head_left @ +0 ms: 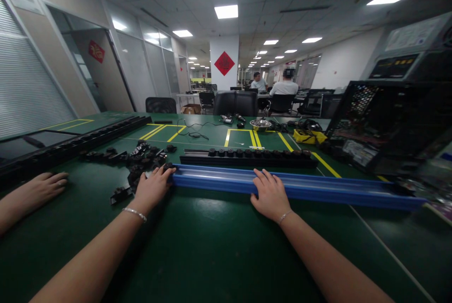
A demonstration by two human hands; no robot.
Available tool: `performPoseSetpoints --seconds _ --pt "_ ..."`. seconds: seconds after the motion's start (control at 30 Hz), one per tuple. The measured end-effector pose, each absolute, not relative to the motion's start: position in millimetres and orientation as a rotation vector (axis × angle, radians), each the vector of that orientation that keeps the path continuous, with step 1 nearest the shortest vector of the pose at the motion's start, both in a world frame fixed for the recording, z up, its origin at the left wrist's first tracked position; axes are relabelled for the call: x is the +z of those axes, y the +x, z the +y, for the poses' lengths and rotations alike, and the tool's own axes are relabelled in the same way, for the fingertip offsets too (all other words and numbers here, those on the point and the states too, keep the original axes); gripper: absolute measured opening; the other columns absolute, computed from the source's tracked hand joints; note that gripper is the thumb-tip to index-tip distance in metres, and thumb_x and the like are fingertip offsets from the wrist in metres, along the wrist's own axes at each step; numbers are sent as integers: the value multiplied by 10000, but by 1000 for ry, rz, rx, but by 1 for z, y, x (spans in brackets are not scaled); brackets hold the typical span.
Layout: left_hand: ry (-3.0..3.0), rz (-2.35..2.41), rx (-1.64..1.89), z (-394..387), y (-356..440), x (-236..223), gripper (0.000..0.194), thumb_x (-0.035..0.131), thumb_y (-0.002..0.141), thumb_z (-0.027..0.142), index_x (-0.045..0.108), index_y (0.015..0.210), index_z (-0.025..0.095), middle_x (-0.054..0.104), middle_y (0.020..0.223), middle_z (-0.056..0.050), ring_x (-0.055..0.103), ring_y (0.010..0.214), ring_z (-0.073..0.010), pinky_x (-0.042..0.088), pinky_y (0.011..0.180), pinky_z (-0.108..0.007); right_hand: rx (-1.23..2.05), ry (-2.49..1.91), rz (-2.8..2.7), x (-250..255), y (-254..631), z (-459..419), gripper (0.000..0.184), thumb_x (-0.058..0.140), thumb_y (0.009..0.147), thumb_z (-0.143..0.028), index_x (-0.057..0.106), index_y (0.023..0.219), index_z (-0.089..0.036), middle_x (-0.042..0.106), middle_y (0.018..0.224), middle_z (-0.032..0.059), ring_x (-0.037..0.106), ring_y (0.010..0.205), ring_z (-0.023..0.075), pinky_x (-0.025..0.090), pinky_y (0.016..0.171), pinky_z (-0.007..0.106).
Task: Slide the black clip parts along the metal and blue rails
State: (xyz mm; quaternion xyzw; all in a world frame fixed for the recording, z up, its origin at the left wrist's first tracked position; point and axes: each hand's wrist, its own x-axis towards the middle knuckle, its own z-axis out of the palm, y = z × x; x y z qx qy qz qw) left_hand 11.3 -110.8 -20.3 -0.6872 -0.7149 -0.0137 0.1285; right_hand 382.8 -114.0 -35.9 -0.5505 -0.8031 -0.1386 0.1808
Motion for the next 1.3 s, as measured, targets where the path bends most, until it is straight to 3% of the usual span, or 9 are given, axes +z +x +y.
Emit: performPoseSetpoints --seconds 0.47,0.8,1.1,1.3 --pt "-1962 -2093 -55 -114 -9 -19 455 336 886 359 407 1335 325 410 1431 -73 341 1318 -302 262 1014 -573 -380 -1558 -2280 -34 383 -114 346 475 751 -290 588 1061 -188 428 1406 85 327 1288 278 241 1005 449" --pt "-1805 -2132 -61 -122 -12 -13 486 251 878 205 437 1325 253 464 1374 -136 392 1282 -310 320 994 -530 -399 -1542 -2273 -35 383 -113 352 476 746 -287 589 1062 -183 435 1400 88 328 1283 287 255 991 451" --pt "-1783 -2366 -131 -123 -58 -21 520 235 895 442 381 1363 267 376 1432 -158 353 1300 -347 352 971 -574 -387 -1564 -2289 -33 383 -113 347 476 752 -298 587 1061 -186 439 1394 97 334 1281 287 254 991 449" --pt "-1800 -2358 -137 -125 -63 -20 486 288 900 447 412 1341 285 349 1455 -120 316 1285 -436 331 940 -646 -393 -1571 -2289 -33 383 -114 353 469 752 -300 584 1064 -182 438 1396 90 333 1281 280 257 993 443"
